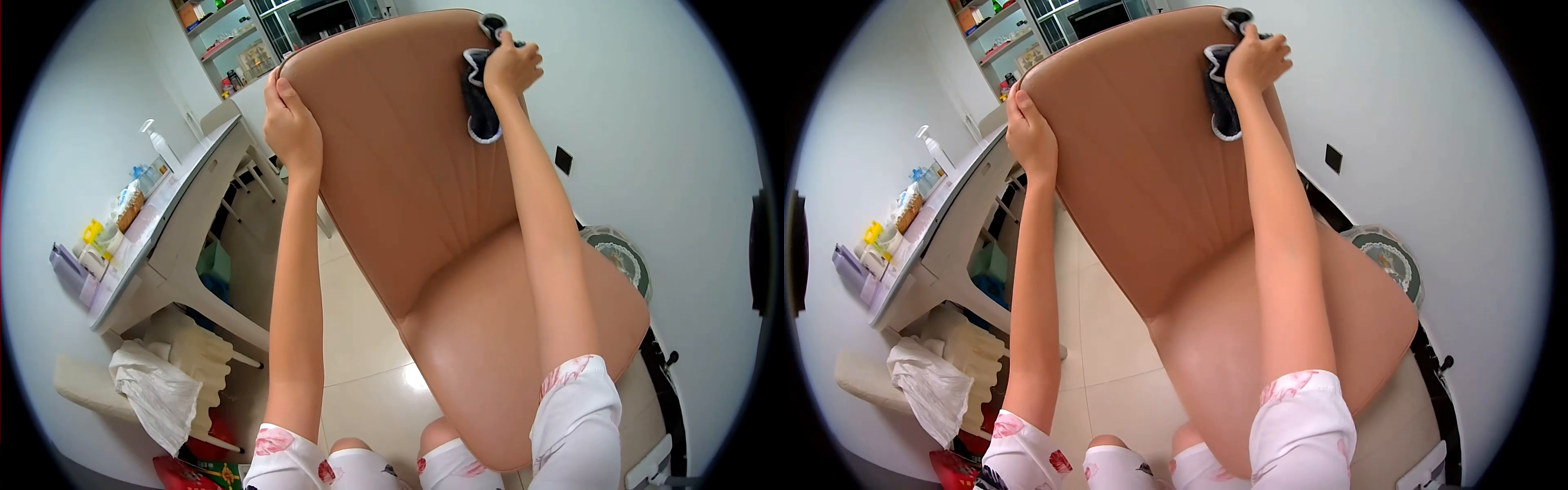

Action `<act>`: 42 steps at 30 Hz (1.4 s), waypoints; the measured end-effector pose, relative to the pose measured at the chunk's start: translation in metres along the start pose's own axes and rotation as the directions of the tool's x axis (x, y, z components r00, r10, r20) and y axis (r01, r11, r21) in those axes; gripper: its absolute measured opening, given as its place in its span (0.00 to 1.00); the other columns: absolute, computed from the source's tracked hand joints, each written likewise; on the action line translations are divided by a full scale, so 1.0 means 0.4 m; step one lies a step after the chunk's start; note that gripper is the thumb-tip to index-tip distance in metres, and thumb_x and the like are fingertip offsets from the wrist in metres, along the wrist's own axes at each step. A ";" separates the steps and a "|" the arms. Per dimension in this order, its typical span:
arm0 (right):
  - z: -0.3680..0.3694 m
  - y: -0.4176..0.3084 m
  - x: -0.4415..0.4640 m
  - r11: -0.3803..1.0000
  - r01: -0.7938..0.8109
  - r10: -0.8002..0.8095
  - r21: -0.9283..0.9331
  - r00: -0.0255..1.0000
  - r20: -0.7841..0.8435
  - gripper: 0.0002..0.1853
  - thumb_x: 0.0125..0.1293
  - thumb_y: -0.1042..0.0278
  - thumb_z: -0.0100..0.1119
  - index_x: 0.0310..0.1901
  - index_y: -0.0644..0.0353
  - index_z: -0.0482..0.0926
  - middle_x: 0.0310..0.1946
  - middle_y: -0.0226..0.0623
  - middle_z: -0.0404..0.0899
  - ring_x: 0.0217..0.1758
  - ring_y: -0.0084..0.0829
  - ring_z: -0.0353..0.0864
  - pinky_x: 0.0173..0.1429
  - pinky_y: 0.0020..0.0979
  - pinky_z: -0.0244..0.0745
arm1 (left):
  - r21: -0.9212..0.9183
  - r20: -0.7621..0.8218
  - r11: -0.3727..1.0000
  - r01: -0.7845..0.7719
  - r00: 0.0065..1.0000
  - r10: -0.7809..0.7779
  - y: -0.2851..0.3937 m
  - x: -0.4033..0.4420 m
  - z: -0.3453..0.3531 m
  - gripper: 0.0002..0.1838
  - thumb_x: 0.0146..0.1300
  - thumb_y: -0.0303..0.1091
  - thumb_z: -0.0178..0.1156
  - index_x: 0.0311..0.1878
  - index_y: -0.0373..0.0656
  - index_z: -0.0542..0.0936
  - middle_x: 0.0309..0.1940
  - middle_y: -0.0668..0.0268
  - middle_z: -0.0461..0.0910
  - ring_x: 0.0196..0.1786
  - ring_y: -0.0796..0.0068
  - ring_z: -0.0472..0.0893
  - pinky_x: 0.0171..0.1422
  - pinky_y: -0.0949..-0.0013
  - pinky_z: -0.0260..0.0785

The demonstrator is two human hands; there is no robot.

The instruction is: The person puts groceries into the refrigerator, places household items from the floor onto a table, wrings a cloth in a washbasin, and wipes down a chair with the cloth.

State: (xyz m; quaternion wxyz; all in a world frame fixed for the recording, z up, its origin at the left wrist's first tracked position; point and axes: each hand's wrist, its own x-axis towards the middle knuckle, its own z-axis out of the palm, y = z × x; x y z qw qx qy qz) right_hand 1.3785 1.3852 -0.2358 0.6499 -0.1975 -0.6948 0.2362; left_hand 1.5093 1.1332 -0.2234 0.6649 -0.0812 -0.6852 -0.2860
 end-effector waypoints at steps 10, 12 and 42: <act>-0.064 0.200 -0.157 0.985 0.061 -0.039 -0.161 0.990 0.137 0.09 0.61 0.68 0.42 0.40 0.49 0.73 0.36 0.45 0.67 0.41 0.43 0.67 0.42 0.40 0.61 | -0.007 0.022 0.999 0.033 0.999 -0.033 -0.001 -0.005 0.003 0.22 0.66 0.47 0.33 0.51 0.45 0.70 0.37 0.57 0.79 0.38 0.57 0.78 0.41 0.62 0.69; -0.074 0.243 -0.213 0.976 0.024 0.006 -0.218 0.991 0.134 0.10 0.61 0.68 0.41 0.41 0.50 0.72 0.36 0.45 0.67 0.41 0.43 0.68 0.41 0.39 0.62 | -0.004 0.023 0.999 0.044 0.999 -0.044 0.000 -0.003 0.003 0.22 0.66 0.48 0.33 0.52 0.46 0.70 0.37 0.58 0.79 0.38 0.57 0.78 0.42 0.63 0.69; -0.445 0.035 -0.648 0.731 0.577 -0.432 0.364 -0.021 0.901 0.11 0.48 0.62 0.51 0.22 0.56 0.81 0.23 0.40 0.79 0.29 0.33 0.79 0.38 0.34 0.62 | -0.066 -0.015 0.994 0.089 0.996 -0.090 -0.013 -0.004 0.019 0.21 0.65 0.47 0.36 0.51 0.46 0.72 0.43 0.58 0.77 0.44 0.56 0.76 0.46 0.61 0.68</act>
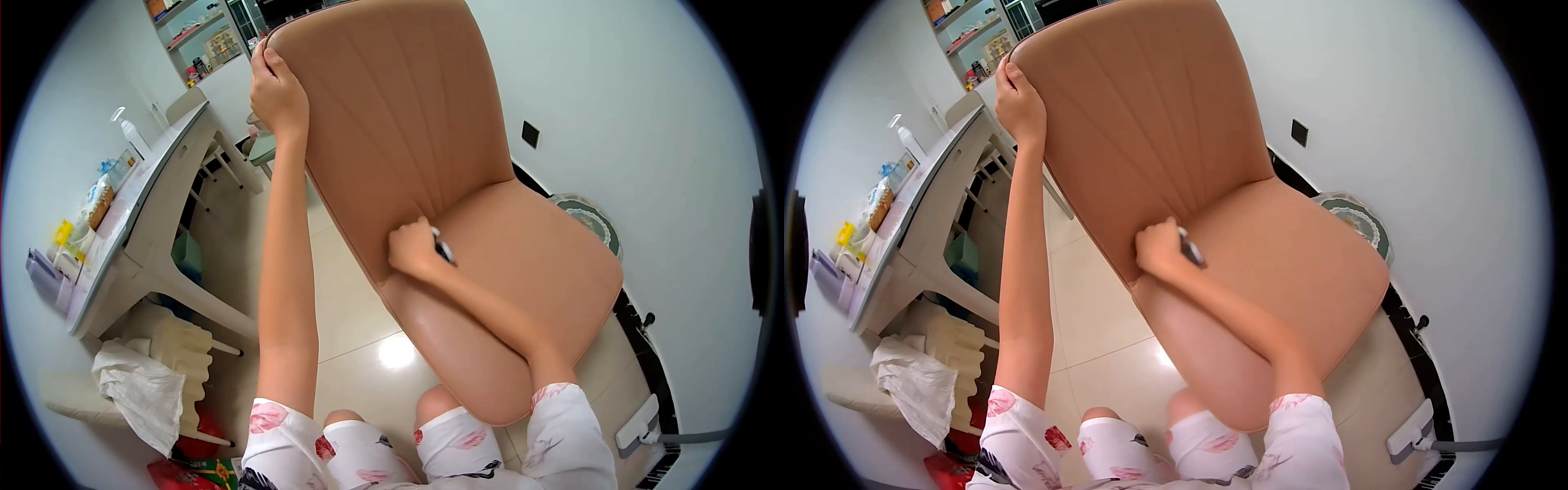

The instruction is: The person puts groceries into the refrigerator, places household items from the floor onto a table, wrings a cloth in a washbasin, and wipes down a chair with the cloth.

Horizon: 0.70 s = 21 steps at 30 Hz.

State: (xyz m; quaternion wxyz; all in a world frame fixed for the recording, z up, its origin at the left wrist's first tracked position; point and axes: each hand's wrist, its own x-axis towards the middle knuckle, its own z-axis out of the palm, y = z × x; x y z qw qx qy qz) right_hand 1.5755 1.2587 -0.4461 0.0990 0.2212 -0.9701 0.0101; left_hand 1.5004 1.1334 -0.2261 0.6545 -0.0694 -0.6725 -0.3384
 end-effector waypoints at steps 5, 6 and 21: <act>-0.022 -0.127 -0.076 0.986 0.163 -0.159 -0.017 0.977 0.140 0.07 0.49 0.68 0.52 0.26 0.54 0.81 0.26 0.36 0.80 0.30 0.33 0.78 0.37 0.33 0.60 | 0.022 0.010 1.000 0.014 1.000 -0.014 0.001 0.003 -0.003 0.21 0.65 0.47 0.36 0.51 0.46 0.72 0.42 0.58 0.77 0.43 0.56 0.77 0.46 0.62 0.68; -0.047 -0.154 -0.100 0.975 0.187 -0.168 -0.122 0.975 0.148 0.07 0.49 0.68 0.52 0.26 0.55 0.81 0.25 0.38 0.80 0.30 0.33 0.78 0.35 0.34 0.60 | 0.029 0.020 0.999 0.035 0.999 -0.036 0.001 0.002 -0.003 0.21 0.65 0.47 0.36 0.51 0.46 0.72 0.41 0.58 0.78 0.43 0.56 0.77 0.46 0.62 0.68; -0.155 -0.068 -0.054 0.865 0.132 -0.076 0.484 0.988 -0.133 0.13 0.48 0.62 0.48 0.21 0.58 0.80 0.22 0.47 0.77 0.29 0.46 0.78 0.37 0.42 0.73 | -0.005 0.031 0.999 0.043 0.999 -0.043 0.010 0.004 -0.016 0.22 0.64 0.49 0.38 0.51 0.46 0.72 0.38 0.59 0.79 0.40 0.61 0.79 0.45 0.64 0.69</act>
